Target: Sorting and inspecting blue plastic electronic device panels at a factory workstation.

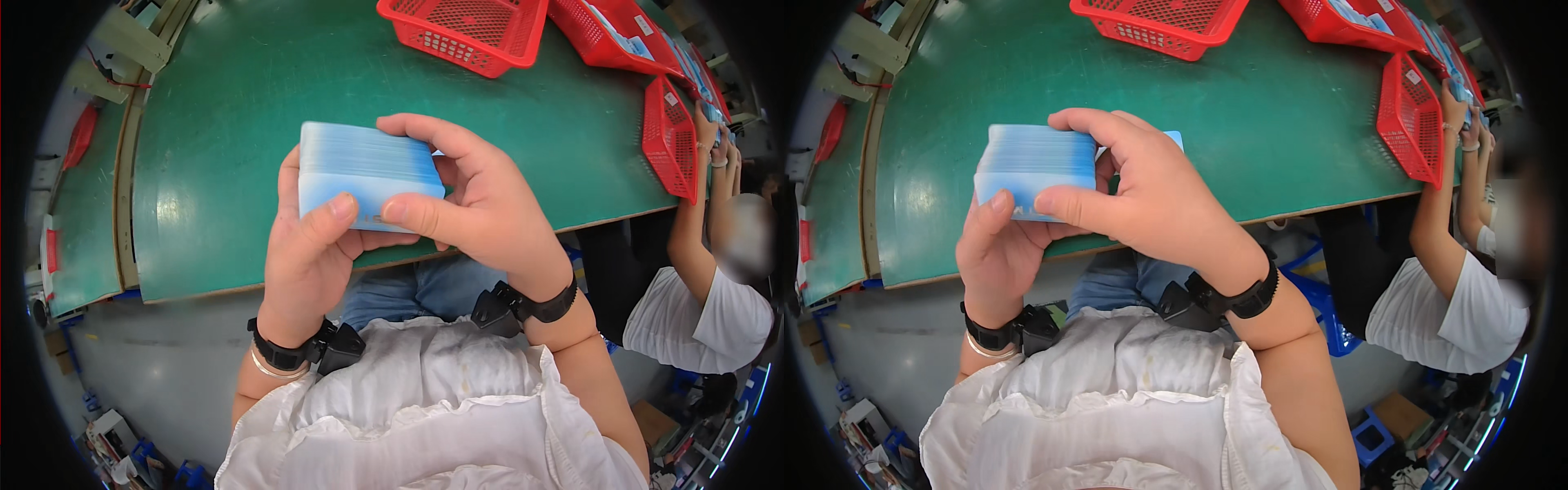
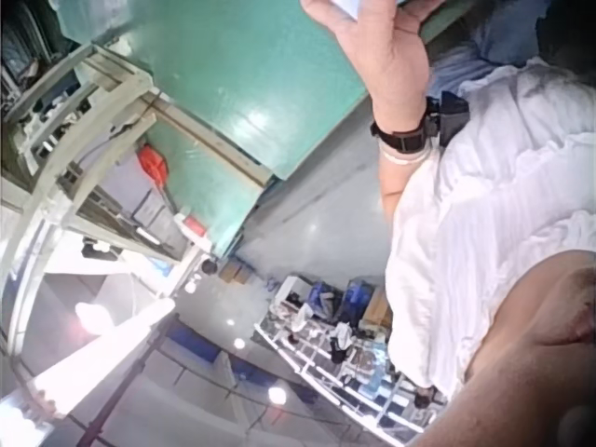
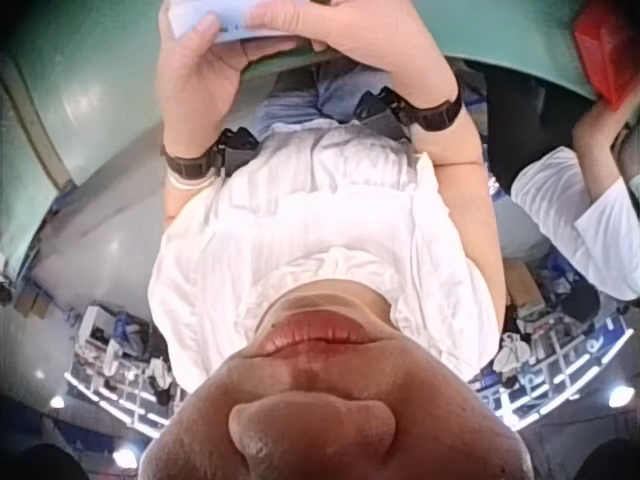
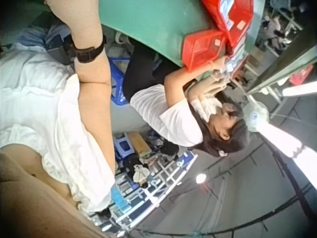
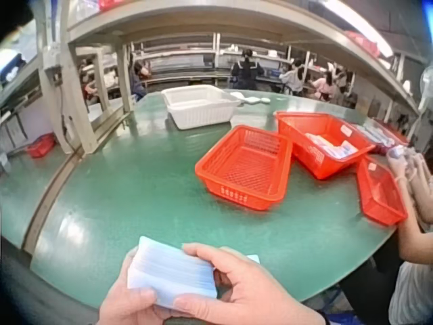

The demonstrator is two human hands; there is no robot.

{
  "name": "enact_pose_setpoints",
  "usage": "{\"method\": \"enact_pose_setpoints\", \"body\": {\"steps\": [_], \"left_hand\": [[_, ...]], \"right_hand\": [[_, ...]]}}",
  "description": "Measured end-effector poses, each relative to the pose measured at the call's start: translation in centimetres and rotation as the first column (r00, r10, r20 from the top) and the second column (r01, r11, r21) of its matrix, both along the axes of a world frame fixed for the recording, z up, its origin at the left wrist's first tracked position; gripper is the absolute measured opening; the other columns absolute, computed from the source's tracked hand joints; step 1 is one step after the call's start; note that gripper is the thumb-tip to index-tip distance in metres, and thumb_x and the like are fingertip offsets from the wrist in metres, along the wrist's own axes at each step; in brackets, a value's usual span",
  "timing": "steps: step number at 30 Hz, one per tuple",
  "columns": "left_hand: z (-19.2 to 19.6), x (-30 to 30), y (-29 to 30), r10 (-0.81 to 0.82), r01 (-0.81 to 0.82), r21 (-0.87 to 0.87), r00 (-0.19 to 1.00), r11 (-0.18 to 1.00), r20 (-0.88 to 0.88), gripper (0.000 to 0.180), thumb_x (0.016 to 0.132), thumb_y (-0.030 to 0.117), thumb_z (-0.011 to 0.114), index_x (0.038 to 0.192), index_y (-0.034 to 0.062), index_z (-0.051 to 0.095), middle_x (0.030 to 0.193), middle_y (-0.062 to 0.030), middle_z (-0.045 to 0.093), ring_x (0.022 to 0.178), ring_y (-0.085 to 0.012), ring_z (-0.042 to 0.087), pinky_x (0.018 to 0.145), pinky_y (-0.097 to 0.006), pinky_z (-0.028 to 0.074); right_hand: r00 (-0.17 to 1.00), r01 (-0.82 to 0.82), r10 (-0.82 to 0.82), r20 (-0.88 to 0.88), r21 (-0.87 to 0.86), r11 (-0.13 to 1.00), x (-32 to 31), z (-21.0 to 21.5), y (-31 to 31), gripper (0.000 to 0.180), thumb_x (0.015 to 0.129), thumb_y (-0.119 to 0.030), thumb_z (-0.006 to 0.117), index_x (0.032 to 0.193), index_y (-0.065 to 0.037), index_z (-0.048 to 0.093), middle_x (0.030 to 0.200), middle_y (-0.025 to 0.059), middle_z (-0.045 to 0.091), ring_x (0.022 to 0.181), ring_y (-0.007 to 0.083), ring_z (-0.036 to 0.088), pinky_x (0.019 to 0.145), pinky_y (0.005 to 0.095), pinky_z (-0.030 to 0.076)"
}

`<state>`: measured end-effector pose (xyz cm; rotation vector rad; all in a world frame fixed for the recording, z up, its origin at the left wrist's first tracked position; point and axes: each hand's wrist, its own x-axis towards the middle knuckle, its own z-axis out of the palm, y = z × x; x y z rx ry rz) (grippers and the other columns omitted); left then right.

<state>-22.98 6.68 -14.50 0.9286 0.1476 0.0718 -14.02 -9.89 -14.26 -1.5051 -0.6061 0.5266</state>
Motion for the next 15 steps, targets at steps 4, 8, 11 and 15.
{"method": "enact_pose_setpoints", "body": {"steps": [4,8,11,15], "left_hand": [[0.8,0.4,0.3,-0.039,0.046,0.066,0.994,0.997,-0.098,0.067,0.088,0.012,0.059,0.144,0.0005,0.024,0.129,-0.0232,0.048,0.111,-0.0348,0.061,0.080,-0.042,0.063],[0.2,0.7,0.9,-0.044,0.048,0.036,0.993,0.998,-0.106,0.067,0.086,0.005,0.066,0.140,0.0009,0.027,0.125,-0.0181,0.050,0.110,-0.0285,0.062,0.082,-0.039,0.061],[-0.4,1.3,0.6,0.057,-0.047,0.084,0.991,0.995,-0.124,0.068,0.085,0.005,0.068,0.139,0.0005,0.027,0.125,-0.0176,0.051,0.108,-0.0283,0.063,0.084,-0.039,0.061],[0.0,1.8,0.5,0.086,-0.072,0.113,0.989,0.991,-0.120,0.062,0.089,0.008,0.063,0.139,-0.0014,0.028,0.125,-0.0188,0.051,0.107,-0.0284,0.063,0.085,-0.038,0.061]], "right_hand": [[0.993,-0.010,0.020,0.113,-0.091,0.996,0.6,0.7,-0.5,0.063,0.076,-0.033,0.079,0.123,0.003,0.058,0.101,0.0111,0.059,0.079,0.0135,0.058,0.063,0.0266,0.048],[0.989,0.045,-0.048,-0.136,-0.025,0.999,0.2,1.3,0.0,0.057,0.078,-0.027,0.079,0.122,0.003,0.058,0.098,0.0092,0.060,0.075,0.0101,0.057,0.060,0.0234,0.049],[0.982,0.177,-0.176,-0.069,0.008,0.984,0.7,0.6,-0.1,0.046,0.080,-0.019,0.078,0.117,0.003,0.060,0.094,0.0072,0.062,0.074,0.0081,0.059,0.058,0.0212,0.050],[0.974,0.209,-0.211,-0.081,-0.023,0.978,1.5,0.6,-0.1,0.029,0.081,-0.011,0.077,0.104,0.002,0.065,0.085,0.0051,0.066,0.069,0.0063,0.060,0.054,0.0193,0.050]]}}
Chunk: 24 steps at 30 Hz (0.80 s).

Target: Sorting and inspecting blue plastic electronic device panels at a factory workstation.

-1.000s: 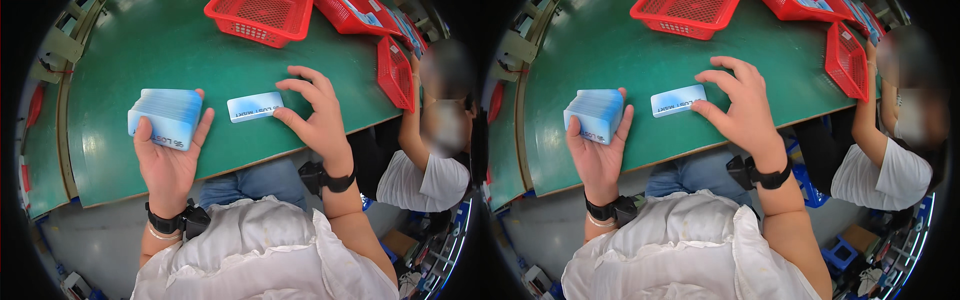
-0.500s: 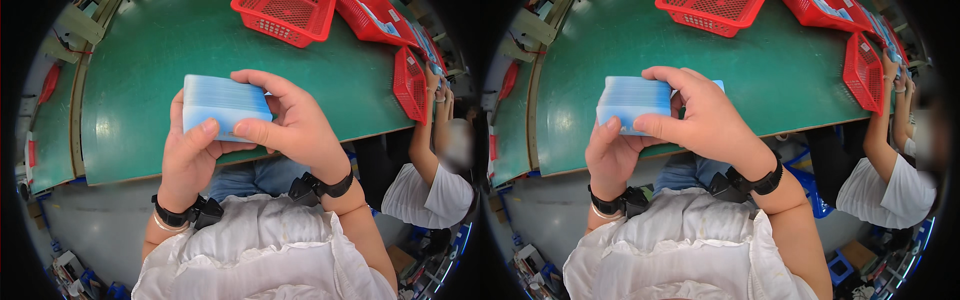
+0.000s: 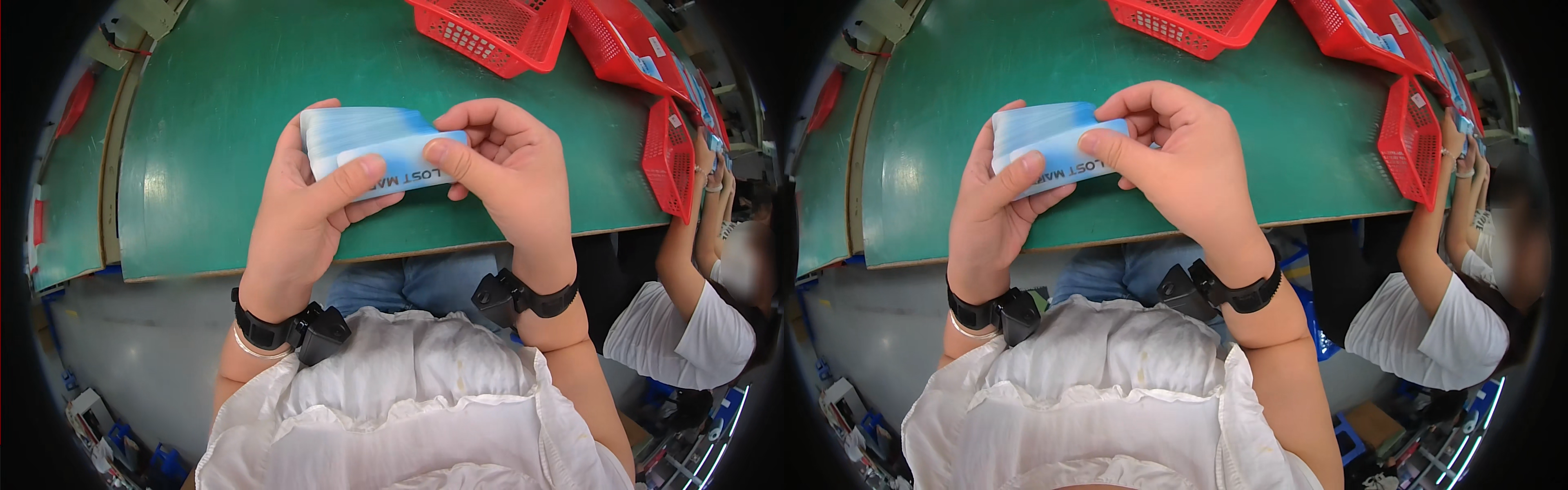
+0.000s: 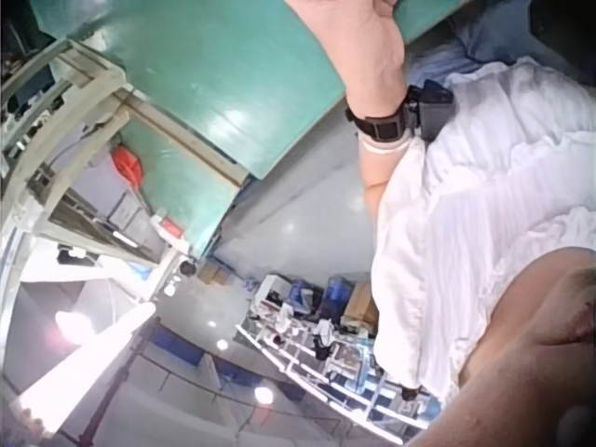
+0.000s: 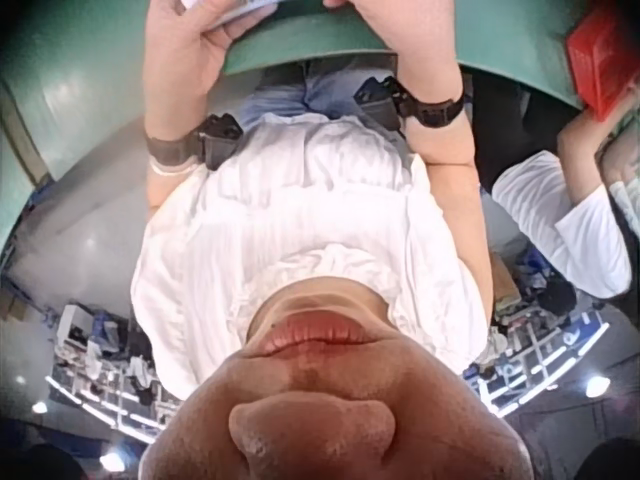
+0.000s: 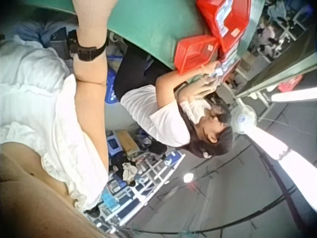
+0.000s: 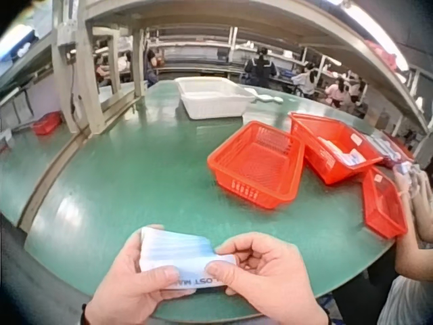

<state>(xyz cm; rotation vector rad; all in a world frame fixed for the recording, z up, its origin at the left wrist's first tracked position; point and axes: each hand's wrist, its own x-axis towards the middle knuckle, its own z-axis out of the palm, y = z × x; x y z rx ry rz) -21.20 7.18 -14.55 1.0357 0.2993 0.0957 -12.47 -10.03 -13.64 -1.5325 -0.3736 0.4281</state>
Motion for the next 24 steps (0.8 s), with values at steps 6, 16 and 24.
{"method": "enact_pose_setpoints", "body": {"steps": [6,16,24], "left_hand": [[-0.8,0.3,0.6,0.002,0.004,-0.135,0.999,0.991,0.038,0.057,0.092,0.007,0.057,0.140,-0.0025,0.028,0.126,-0.0199,0.051,0.108,-0.0291,0.063,0.085,-0.037,0.061],[-0.9,0.7,0.3,0.112,-0.112,-0.005,0.993,0.994,0.037,0.061,0.088,0.005,0.063,0.138,-0.0018,0.028,0.122,-0.0174,0.053,0.108,-0.0249,0.062,0.085,-0.036,0.060],[-1.2,0.4,0.5,0.147,-0.146,-0.029,0.987,0.989,0.067,0.059,0.089,0.004,0.061,0.138,-0.0018,0.028,0.123,-0.0178,0.053,0.109,-0.0263,0.062,0.086,-0.036,0.059]], "right_hand": [[0.997,0.030,-0.030,-0.077,0.003,1.000,0.6,0.1,-0.4,0.023,0.085,-0.012,0.073,0.103,0.002,0.067,0.084,0.0057,0.068,0.066,0.0061,0.060,0.053,0.0182,0.048],[0.997,0.036,-0.034,-0.075,0.023,0.999,1.0,-1.1,-1.2,0.020,0.086,-0.011,0.072,0.099,0.004,0.066,0.078,0.0063,0.070,0.069,0.0062,0.060,0.063,0.0204,0.048],[0.997,0.058,-0.056,-0.060,0.027,0.998,0.8,-1.3,-1.6,0.019,0.087,-0.012,0.070,0.096,0.005,0.066,0.078,0.0069,0.070,0.070,0.0065,0.061,0.063,0.0207,0.048]]}}
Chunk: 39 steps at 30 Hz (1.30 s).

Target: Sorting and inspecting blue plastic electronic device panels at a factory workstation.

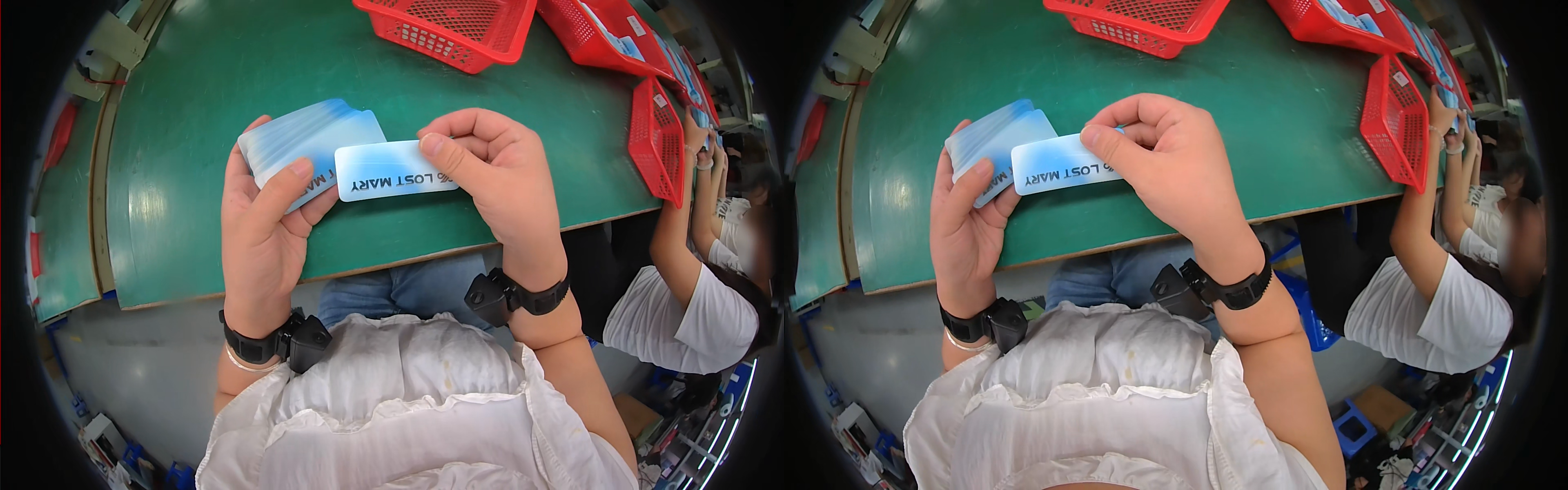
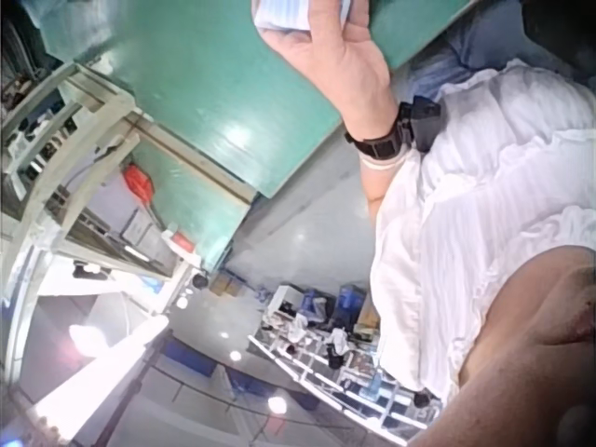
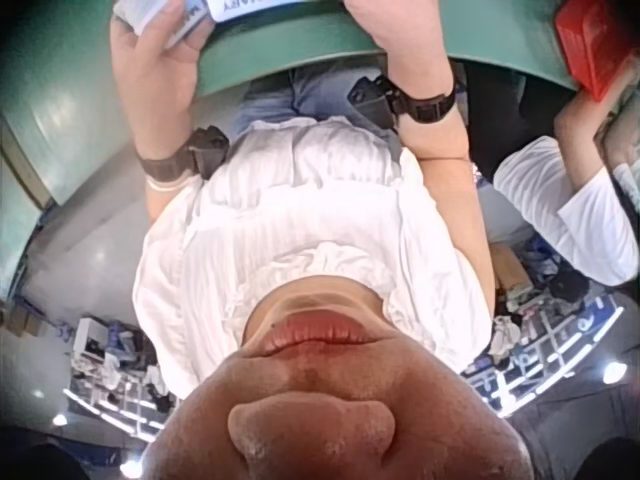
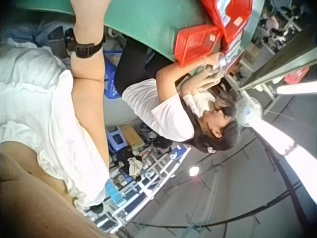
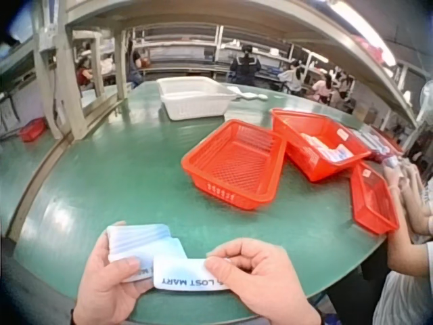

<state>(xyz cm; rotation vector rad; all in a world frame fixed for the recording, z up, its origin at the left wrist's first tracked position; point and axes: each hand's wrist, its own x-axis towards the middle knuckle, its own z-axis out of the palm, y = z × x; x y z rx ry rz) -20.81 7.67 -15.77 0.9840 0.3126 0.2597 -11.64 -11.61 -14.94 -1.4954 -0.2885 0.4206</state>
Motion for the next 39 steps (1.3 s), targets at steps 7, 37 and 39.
{"method": "enact_pose_setpoints", "body": {"steps": [7,37,39], "left_hand": [[-0.1,0.0,-0.2,0.005,-0.005,-0.002,1.000,1.000,0.019,0.057,0.089,0.002,0.061,0.136,-0.0021,0.030,0.124,-0.0196,0.052,0.109,-0.0294,0.062,0.089,-0.039,0.059],[-0.4,0.5,-0.4,-0.090,0.090,-0.026,0.996,0.996,-0.008,0.055,0.091,0.014,0.066,0.135,0.0008,0.035,0.120,-0.0156,0.056,0.104,-0.0240,0.065,0.083,-0.035,0.060],[-0.4,0.5,-0.5,-0.078,0.078,-0.046,0.997,0.996,0.002,0.054,0.092,0.013,0.065,0.135,0.0008,0.035,0.119,-0.0154,0.056,0.104,-0.0236,0.065,0.083,-0.034,0.060]], "right_hand": [[0.997,0.040,-0.034,0.067,-0.095,0.995,-0.3,0.6,-0.5,0.020,0.093,-0.013,0.063,0.098,0.006,0.068,0.083,0.0053,0.070,0.073,0.0065,0.061,0.064,0.0214,0.048],[0.983,0.037,-0.023,0.185,-0.076,0.996,-0.7,-0.3,-0.5,0.022,0.084,-0.012,0.072,0.103,0.001,0.069,0.078,0.0032,0.070,0.067,0.0047,0.058,0.059,0.0205,0.046],[0.984,0.045,-0.037,0.172,-0.046,0.998,-0.6,-0.5,-0.7,0.022,0.085,-0.011,0.071,0.103,0.002,0.070,0.079,0.0049,0.071,0.068,0.0054,0.059,0.060,0.0206,0.047]]}}
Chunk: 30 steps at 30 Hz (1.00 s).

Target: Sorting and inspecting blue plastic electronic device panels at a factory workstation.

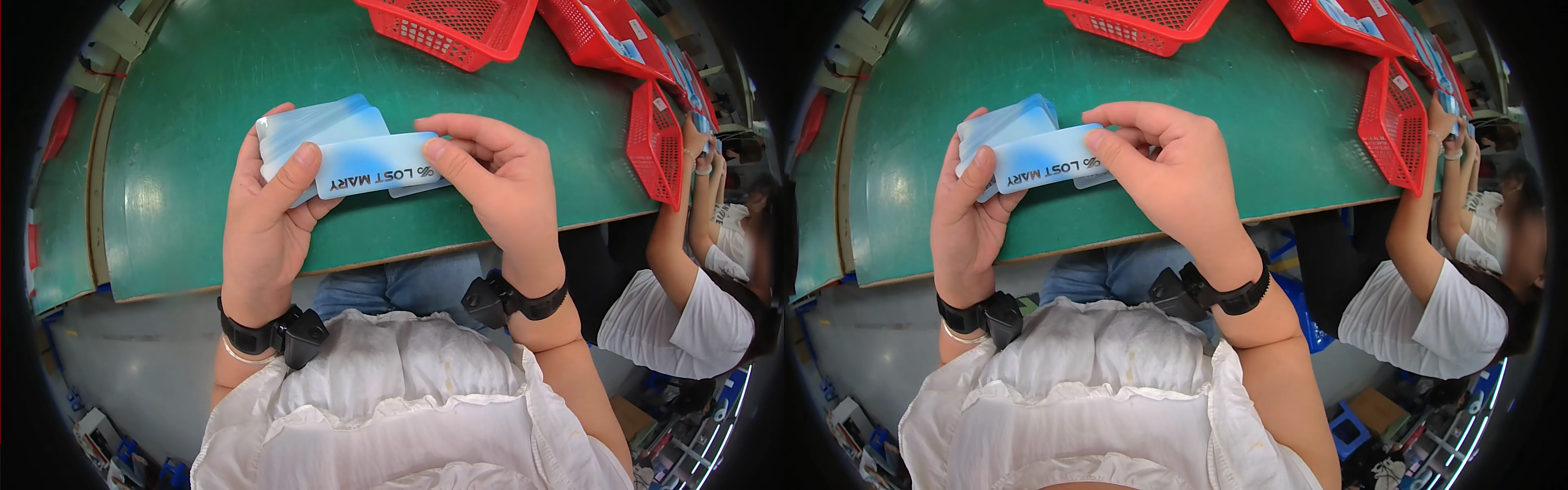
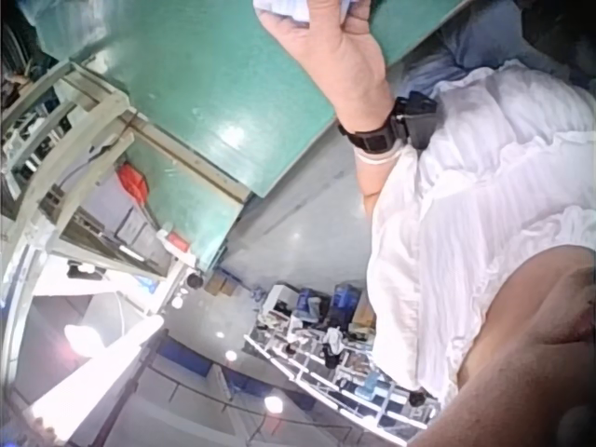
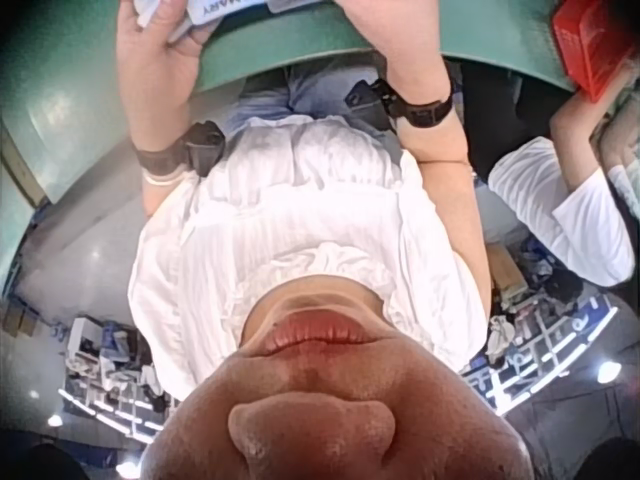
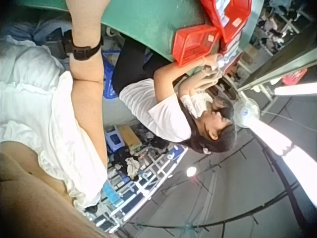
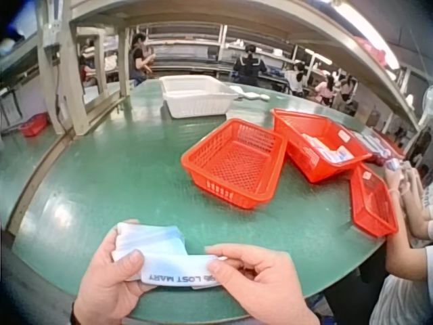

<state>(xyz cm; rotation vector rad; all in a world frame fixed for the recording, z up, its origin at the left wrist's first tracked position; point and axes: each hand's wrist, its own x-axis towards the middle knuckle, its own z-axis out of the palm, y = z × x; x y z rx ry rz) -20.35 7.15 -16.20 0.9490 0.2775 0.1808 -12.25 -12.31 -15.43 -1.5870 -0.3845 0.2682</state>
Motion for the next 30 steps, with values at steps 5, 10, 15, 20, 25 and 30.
{"method": "enact_pose_setpoints", "body": {"steps": [5,10,15,20,25,30], "left_hand": [[-0.3,-0.1,0.2,0.003,-0.002,-0.056,1.000,0.998,0.025,0.052,0.093,0.012,0.063,0.135,0.0011,0.036,0.119,-0.0150,0.057,0.104,-0.0237,0.065,0.083,-0.034,0.060],[-0.4,-0.1,0.1,0.054,-0.053,-0.041,0.998,0.998,0.040,0.049,0.093,0.012,0.063,0.133,0.0004,0.037,0.118,-0.0148,0.057,0.104,-0.0255,0.065,0.086,-0.036,0.060],[-0.4,-0.1,0.3,0.125,-0.118,-0.095,0.989,0.988,0.074,0.047,0.091,0.009,0.064,0.130,0.0002,0.039,0.118,-0.0151,0.057,0.104,-0.0265,0.065,0.086,-0.036,0.061],[-0.5,-0.1,0.4,0.145,-0.134,-0.124,0.986,0.983,0.085,0.046,0.090,0.006,0.065,0.128,0.0004,0.041,0.117,-0.0158,0.057,0.104,-0.0272,0.065,0.085,-0.037,0.061],[-0.3,-0.1,0.2,0.149,-0.141,-0.100,0.986,0.985,0.077,0.051,0.088,0.004,0.067,0.130,0.0003,0.038,0.119,-0.0166,0.056,0.104,-0.0275,0.065,0.084,-0.036,0.061],[0.2,0.1,-0.5,0.090,-0.093,0.078,0.995,0.993,0.034,0.062,0.085,0.007,0.071,0.134,0.0002,0.034,0.121,-0.0157,0.054,0.106,-0.0260,0.063,0.083,-0.036,0.061]], "right_hand": [[0.998,0.001,0.002,-0.061,0.051,0.999,0.1,0.3,-0.5,0.021,0.086,-0.011,0.071,0.102,0.003,0.070,0.082,0.0069,0.071,0.070,0.0059,0.061,0.061,0.0198,0.047],[0.994,0.015,-0.008,-0.107,0.069,0.997,0.0,0.7,-1.1,0.022,0.086,-0.010,0.071,0.102,0.005,0.069,0.083,0.0075,0.071,0.072,0.0058,0.061,0.062,0.0193,0.047],[0.995,0.052,-0.049,-0.085,0.034,0.998,-0.1,1.0,-1.6,0.022,0.086,-0.009,0.071,0.102,0.005,0.069,0.082,0.0067,0.071,0.072,0.0049,0.061,0.062,0.0189,0.047],[0.993,0.092,-0.094,-0.066,-0.023,0.995,-0.2,0.8,-1.9,0.022,0.084,-0.011,0.072,0.100,0.003,0.070,0.079,0.0055,0.071,0.070,0.0053,0.059,0.061,0.0195,0.046],[0.975,0.165,-0.110,0.195,-0.296,0.941,0.3,-0.7,-2.4,0.025,0.078,-0.017,0.076,0.098,-0.003,0.072,0.076,0.0037,0.069,0.075,0.0120,0.058,0.067,0.0267,0.047],[0.738,0.352,-0.055,0.672,-0.313,0.882,0.4,-0.2,-1.1,0.029,0.070,-0.021,0.081,0.093,-0.007,0.072,0.088,0.0033,0.070,0.082,0.0174,0.057,0.068,0.0308,0.048]]}}
